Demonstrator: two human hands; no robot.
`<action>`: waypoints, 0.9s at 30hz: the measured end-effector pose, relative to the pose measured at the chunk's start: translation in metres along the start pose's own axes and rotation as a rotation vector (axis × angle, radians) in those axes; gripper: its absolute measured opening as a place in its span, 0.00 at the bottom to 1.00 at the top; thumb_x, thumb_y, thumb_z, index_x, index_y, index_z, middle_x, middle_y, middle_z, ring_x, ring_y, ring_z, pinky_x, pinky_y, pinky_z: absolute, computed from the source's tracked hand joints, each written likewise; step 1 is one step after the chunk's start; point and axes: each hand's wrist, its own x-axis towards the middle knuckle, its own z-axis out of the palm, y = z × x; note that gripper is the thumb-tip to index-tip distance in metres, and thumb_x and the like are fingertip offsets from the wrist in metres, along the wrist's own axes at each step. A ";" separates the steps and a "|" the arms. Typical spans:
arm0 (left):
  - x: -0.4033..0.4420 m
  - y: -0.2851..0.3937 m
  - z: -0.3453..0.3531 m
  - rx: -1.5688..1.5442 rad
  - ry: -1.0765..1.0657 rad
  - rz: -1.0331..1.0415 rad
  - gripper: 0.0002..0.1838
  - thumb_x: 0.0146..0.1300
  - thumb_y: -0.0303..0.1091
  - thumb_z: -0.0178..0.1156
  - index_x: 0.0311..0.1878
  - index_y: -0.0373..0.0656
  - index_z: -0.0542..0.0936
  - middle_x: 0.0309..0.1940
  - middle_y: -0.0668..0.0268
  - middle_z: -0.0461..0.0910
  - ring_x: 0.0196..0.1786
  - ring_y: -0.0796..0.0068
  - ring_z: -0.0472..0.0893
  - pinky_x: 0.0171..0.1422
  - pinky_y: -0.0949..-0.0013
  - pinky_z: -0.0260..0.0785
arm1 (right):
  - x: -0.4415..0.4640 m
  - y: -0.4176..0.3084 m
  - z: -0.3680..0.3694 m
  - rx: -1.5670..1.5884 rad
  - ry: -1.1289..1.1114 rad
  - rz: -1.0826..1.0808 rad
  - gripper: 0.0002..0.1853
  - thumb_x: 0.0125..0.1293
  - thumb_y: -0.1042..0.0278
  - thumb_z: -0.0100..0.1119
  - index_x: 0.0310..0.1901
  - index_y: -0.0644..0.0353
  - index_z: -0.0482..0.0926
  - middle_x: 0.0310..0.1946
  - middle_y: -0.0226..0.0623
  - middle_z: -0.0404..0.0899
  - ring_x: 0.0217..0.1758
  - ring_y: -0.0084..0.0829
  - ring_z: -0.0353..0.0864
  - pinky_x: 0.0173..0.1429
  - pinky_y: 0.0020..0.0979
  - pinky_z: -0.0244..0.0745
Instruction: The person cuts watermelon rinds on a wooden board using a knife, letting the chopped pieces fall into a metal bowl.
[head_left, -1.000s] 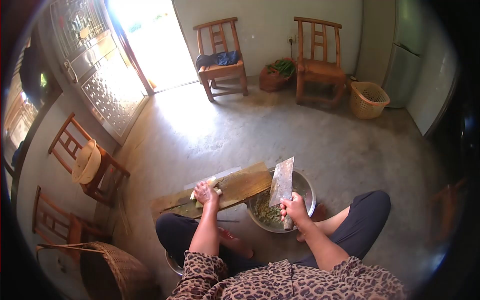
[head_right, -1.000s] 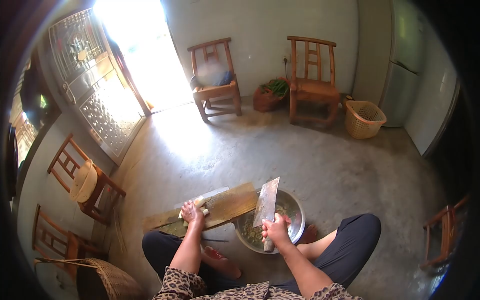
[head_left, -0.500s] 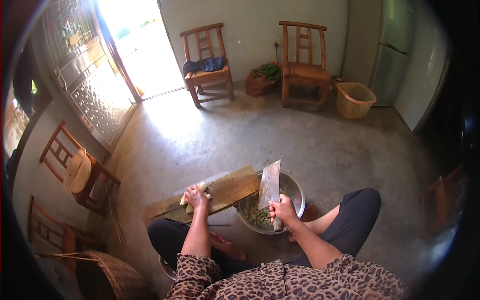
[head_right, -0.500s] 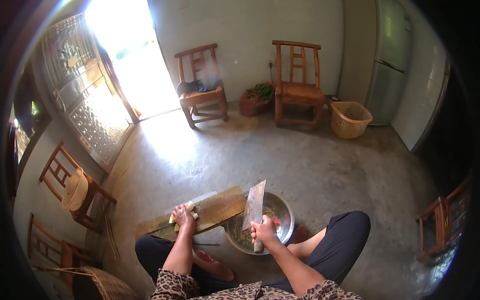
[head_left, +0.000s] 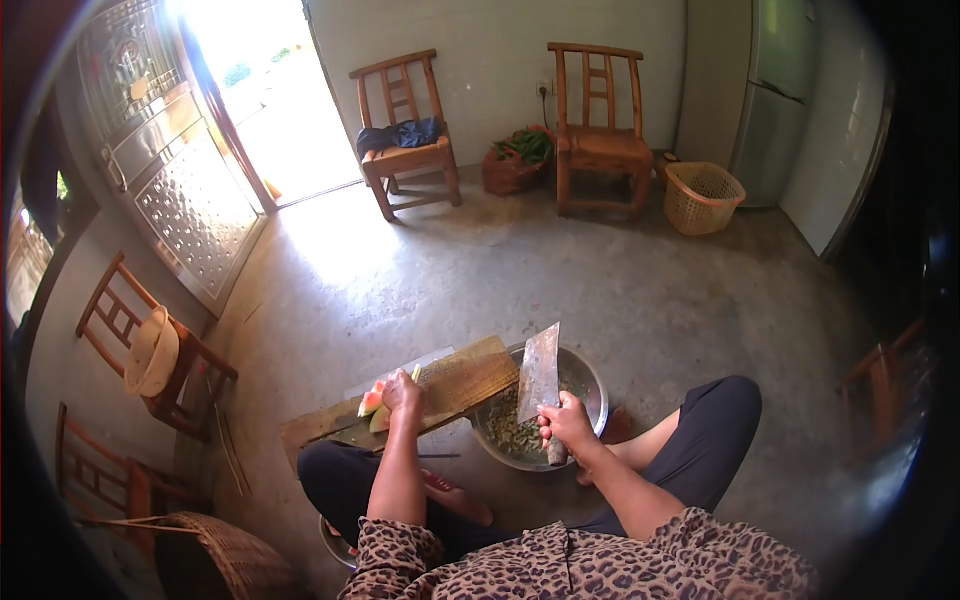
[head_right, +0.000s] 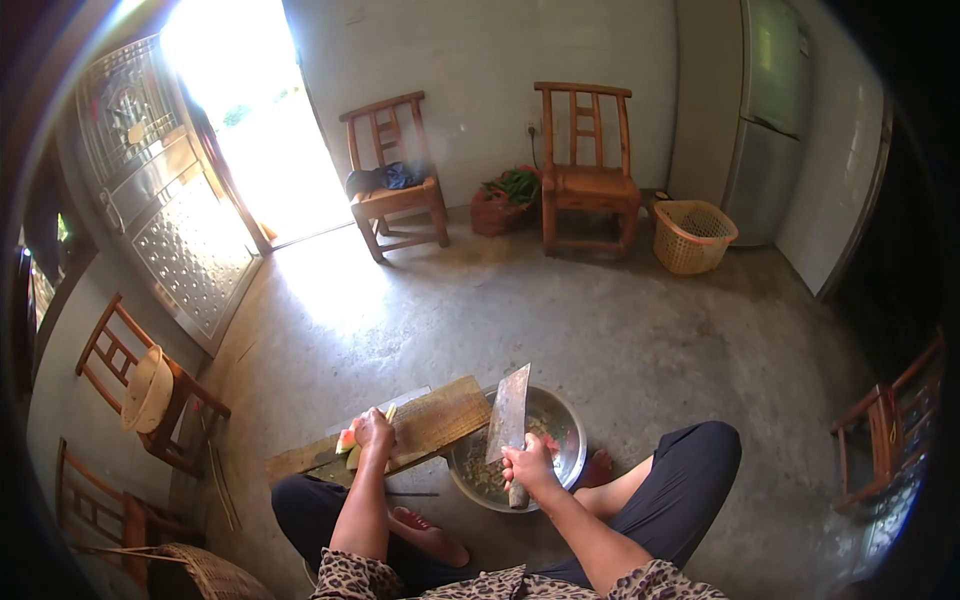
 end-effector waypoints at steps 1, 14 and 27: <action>-0.002 0.008 -0.006 -0.077 -0.028 -0.025 0.09 0.49 0.33 0.59 0.35 0.45 0.81 0.35 0.58 0.81 0.44 0.61 0.79 0.50 0.64 0.70 | 0.001 0.001 -0.001 0.006 -0.004 -0.003 0.08 0.59 0.73 0.53 0.35 0.61 0.64 0.19 0.32 0.69 0.14 0.22 0.69 0.14 0.30 0.70; 0.001 0.051 0.041 -0.844 -0.328 -0.135 0.15 0.45 0.27 0.68 0.37 0.37 0.77 0.29 0.62 0.79 0.28 0.74 0.79 0.27 0.72 0.76 | -0.006 -0.004 -0.002 -0.087 0.011 0.007 0.08 0.59 0.72 0.54 0.33 0.62 0.65 0.19 0.31 0.70 0.14 0.21 0.70 0.14 0.29 0.70; 0.014 0.044 0.079 -0.583 -0.115 0.038 0.14 0.41 0.29 0.68 0.35 0.37 0.80 0.27 0.58 0.81 0.26 0.72 0.80 0.31 0.70 0.75 | -0.001 0.001 -0.002 -0.360 -0.107 -0.107 0.11 0.60 0.69 0.53 0.33 0.62 0.62 0.16 0.34 0.69 0.11 0.25 0.70 0.12 0.30 0.69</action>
